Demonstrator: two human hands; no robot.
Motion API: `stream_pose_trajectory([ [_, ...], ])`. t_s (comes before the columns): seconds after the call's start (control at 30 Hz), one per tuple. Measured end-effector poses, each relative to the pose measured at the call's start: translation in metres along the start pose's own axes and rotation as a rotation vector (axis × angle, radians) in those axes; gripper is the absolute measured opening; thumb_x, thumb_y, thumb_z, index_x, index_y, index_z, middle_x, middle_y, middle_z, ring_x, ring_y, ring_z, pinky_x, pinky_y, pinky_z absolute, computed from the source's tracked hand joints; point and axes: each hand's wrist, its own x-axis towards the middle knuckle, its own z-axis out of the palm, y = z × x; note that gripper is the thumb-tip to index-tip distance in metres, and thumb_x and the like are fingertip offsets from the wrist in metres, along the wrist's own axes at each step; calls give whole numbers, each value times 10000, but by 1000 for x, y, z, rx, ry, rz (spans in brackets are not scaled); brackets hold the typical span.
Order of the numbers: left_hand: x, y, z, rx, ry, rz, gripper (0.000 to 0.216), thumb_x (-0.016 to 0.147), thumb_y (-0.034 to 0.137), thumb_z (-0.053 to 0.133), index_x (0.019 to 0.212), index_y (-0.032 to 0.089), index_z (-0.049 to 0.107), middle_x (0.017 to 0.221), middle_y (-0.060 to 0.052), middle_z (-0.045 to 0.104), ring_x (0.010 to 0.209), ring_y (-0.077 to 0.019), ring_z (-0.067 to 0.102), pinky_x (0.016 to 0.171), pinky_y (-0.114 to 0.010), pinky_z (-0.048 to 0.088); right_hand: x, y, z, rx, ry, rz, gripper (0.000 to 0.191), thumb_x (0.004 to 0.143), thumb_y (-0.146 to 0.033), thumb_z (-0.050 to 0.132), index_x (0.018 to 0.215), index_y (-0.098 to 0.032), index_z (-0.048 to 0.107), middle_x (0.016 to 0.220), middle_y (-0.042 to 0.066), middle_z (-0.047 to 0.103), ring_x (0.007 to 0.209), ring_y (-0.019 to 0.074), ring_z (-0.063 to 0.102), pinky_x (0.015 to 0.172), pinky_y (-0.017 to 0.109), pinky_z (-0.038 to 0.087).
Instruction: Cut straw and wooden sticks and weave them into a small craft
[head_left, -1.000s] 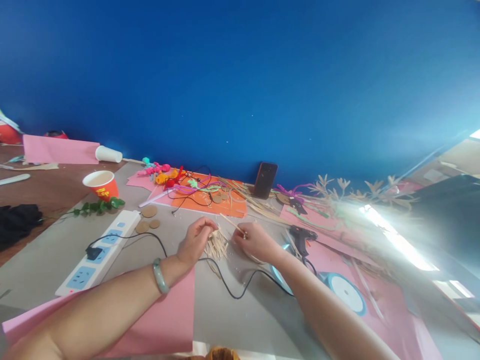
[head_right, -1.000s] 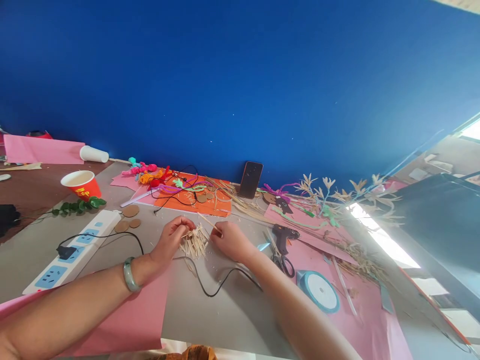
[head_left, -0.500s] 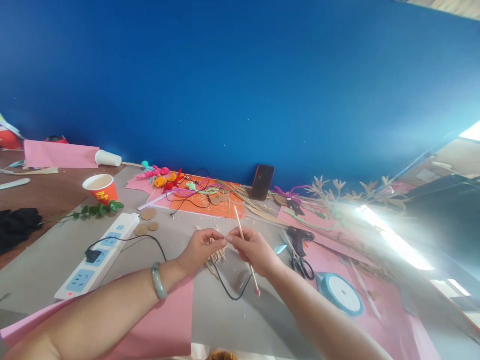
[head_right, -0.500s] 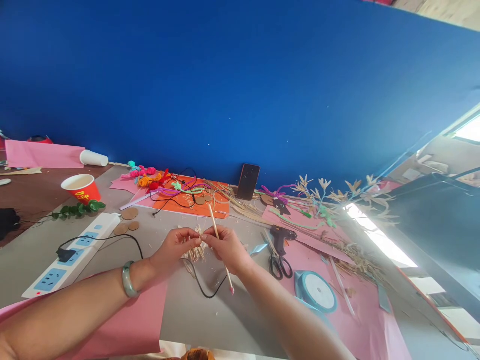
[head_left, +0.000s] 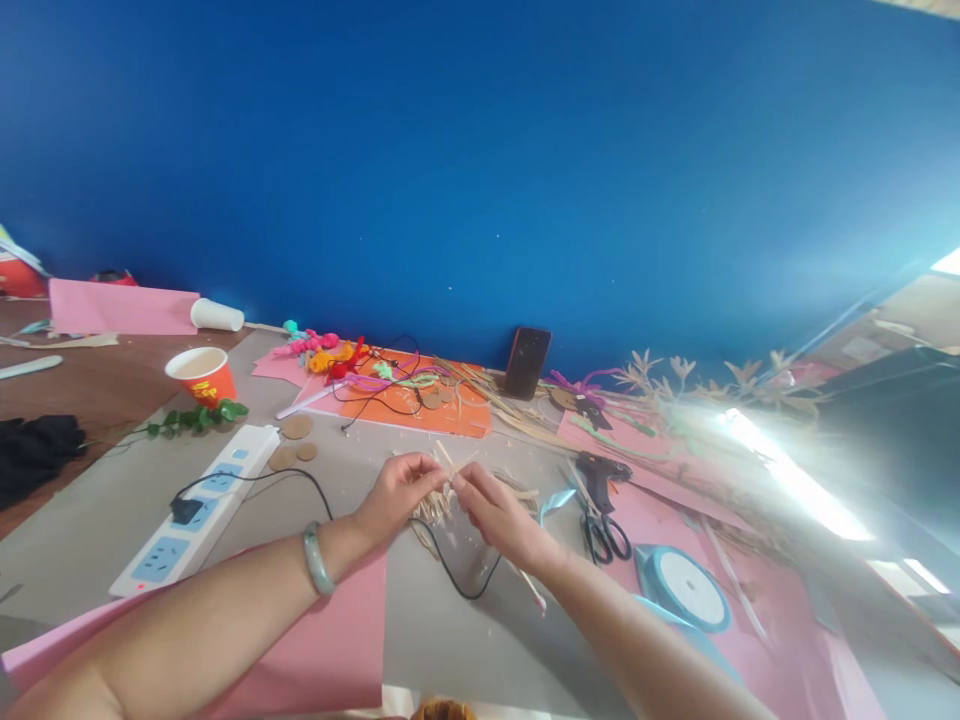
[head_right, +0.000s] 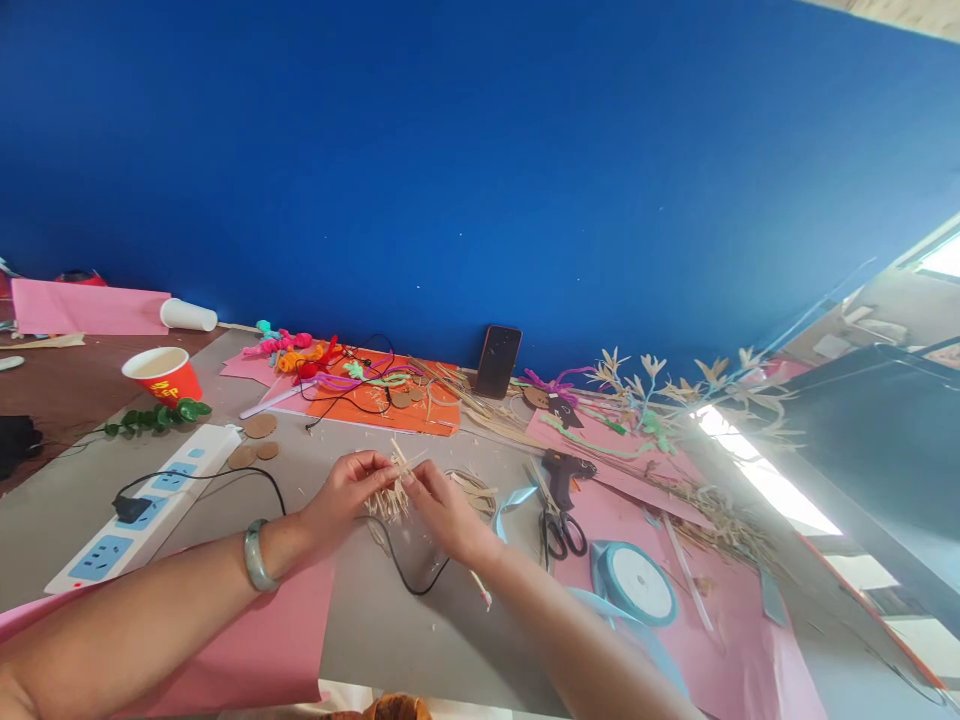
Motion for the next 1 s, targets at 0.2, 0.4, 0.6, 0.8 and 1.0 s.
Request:
stream_pose_trajectory([
  [0.2, 4, -8, -4, 81, -17, 34, 277, 732, 392, 671, 701, 119, 645, 670, -39, 615, 638, -121, 539, 606, -224, 422, 5, 3, 6, -140, -51, -103, 343, 905, -483, 375, 703, -214, 445, 585, -37, 446, 557, 110, 406, 549, 246, 334],
  [0.4, 2, -7, -3, 81, -22, 30, 283, 716, 401, 685, 726, 120, 656, 662, -34, 611, 603, -113, 521, 572, -221, 407, 6, 4, 9, -66, -51, -67, 359, 904, -452, 381, 639, -211, 406, 529, -45, 410, 484, 95, 353, 485, 238, 282],
  [0.6, -2, -4, -2, 130, -47, 50, 286, 753, 401, 654, 737, 115, 641, 659, -25, 586, 599, -103, 503, 568, -214, 397, 1, 0, 7, 130, -103, 85, 398, 855, -542, 433, 640, -210, 402, 469, -68, 346, 393, 66, 257, 386, 211, 165],
  [0.8, -3, 2, -1, 185, -71, 67, 305, 761, 419, 646, 749, 114, 636, 678, -26, 573, 622, -104, 482, 593, -220, 389, 1, 5, 4, 355, -234, 238, 376, 835, -537, 458, 669, -212, 371, 456, -90, 317, 365, 43, 149, 355, 192, 63],
  [1.0, -2, 1, -4, 155, -79, 55, 310, 753, 426, 648, 741, 118, 618, 631, 2, 528, 573, -90, 444, 543, -209, 353, -1, 0, -7, 508, -171, 248, 384, 790, -532, 530, 663, -208, 367, 458, -98, 332, 362, 27, 103, 355, 175, 40],
])
